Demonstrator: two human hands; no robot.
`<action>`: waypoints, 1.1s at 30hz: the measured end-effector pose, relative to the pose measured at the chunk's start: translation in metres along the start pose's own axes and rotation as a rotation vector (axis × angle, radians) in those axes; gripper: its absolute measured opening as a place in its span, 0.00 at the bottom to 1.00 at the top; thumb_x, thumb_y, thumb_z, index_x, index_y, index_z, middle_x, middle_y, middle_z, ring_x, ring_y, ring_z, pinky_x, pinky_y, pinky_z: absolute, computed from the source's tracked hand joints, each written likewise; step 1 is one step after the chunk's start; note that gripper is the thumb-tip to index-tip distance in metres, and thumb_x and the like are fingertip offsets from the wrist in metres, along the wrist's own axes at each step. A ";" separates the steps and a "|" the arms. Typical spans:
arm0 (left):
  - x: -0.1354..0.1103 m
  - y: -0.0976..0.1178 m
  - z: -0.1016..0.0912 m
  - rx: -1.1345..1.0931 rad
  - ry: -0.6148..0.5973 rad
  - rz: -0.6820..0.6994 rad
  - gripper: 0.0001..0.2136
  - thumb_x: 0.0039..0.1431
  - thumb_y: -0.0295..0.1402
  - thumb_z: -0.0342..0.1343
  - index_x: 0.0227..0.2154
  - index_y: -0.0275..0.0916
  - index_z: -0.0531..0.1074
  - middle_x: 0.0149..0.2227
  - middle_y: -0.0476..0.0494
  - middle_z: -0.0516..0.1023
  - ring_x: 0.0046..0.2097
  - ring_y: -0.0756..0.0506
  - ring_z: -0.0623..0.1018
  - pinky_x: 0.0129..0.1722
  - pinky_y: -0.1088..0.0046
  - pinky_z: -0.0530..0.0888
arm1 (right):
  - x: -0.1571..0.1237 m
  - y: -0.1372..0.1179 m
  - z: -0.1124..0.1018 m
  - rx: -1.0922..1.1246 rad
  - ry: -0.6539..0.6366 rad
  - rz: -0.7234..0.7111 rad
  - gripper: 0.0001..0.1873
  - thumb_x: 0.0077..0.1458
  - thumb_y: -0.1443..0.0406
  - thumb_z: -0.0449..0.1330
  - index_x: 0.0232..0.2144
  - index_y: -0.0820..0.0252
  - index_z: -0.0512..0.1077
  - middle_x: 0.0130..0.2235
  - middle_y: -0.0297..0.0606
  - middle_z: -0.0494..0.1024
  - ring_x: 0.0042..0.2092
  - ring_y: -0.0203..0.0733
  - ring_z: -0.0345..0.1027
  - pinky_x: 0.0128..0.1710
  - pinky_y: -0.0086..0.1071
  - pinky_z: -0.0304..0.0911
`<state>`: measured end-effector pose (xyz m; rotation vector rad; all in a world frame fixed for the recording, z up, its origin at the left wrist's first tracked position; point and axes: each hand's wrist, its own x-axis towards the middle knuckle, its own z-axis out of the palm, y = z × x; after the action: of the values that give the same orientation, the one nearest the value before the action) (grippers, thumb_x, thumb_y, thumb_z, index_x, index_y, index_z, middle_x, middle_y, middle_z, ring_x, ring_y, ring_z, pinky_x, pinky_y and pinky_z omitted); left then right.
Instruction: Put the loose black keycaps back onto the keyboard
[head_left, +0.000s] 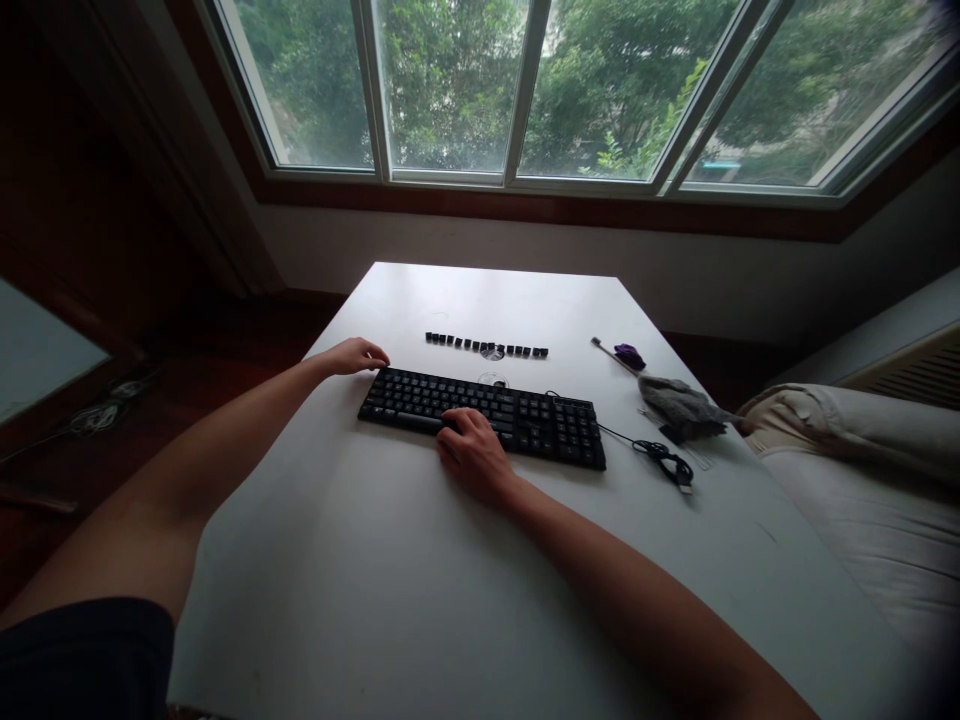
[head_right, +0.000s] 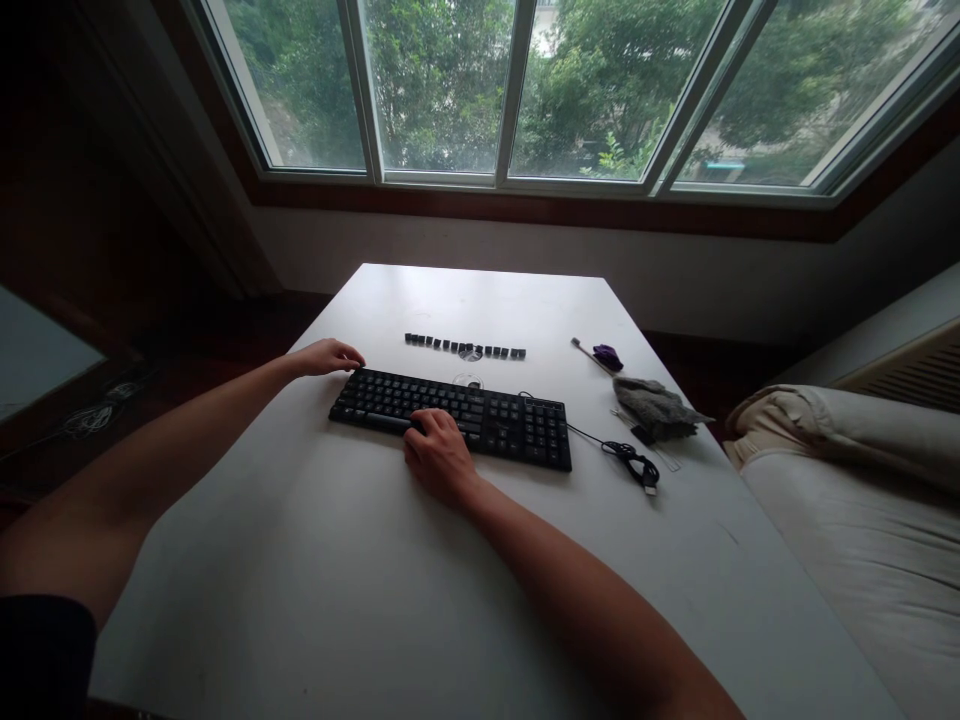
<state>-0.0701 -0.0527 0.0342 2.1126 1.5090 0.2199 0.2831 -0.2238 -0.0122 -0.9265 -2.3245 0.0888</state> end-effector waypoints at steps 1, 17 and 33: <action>0.000 -0.002 0.001 -0.022 -0.003 -0.006 0.23 0.55 0.51 0.60 0.45 0.42 0.85 0.41 0.42 0.86 0.41 0.43 0.81 0.41 0.72 0.73 | 0.000 0.000 0.000 0.000 0.000 0.000 0.06 0.64 0.66 0.61 0.36 0.62 0.77 0.56 0.44 0.70 0.58 0.48 0.59 0.62 0.46 0.62; -0.004 -0.006 0.005 -0.240 -0.051 -0.056 0.27 0.54 0.56 0.62 0.47 0.40 0.83 0.42 0.39 0.84 0.37 0.44 0.79 0.37 0.70 0.74 | 0.000 -0.001 -0.001 -0.002 -0.031 0.009 0.06 0.65 0.66 0.60 0.37 0.62 0.77 0.56 0.44 0.69 0.59 0.48 0.59 0.63 0.47 0.62; -0.009 -0.001 0.008 -0.332 -0.038 -0.074 0.27 0.55 0.55 0.62 0.45 0.36 0.83 0.40 0.37 0.84 0.40 0.44 0.79 0.37 0.71 0.73 | 0.000 0.000 -0.001 0.002 -0.026 0.008 0.07 0.65 0.66 0.60 0.37 0.62 0.78 0.56 0.44 0.69 0.59 0.48 0.59 0.62 0.47 0.62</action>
<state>-0.0708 -0.0634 0.0284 1.7874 1.4161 0.3733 0.2838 -0.2244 -0.0111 -0.9387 -2.3442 0.1063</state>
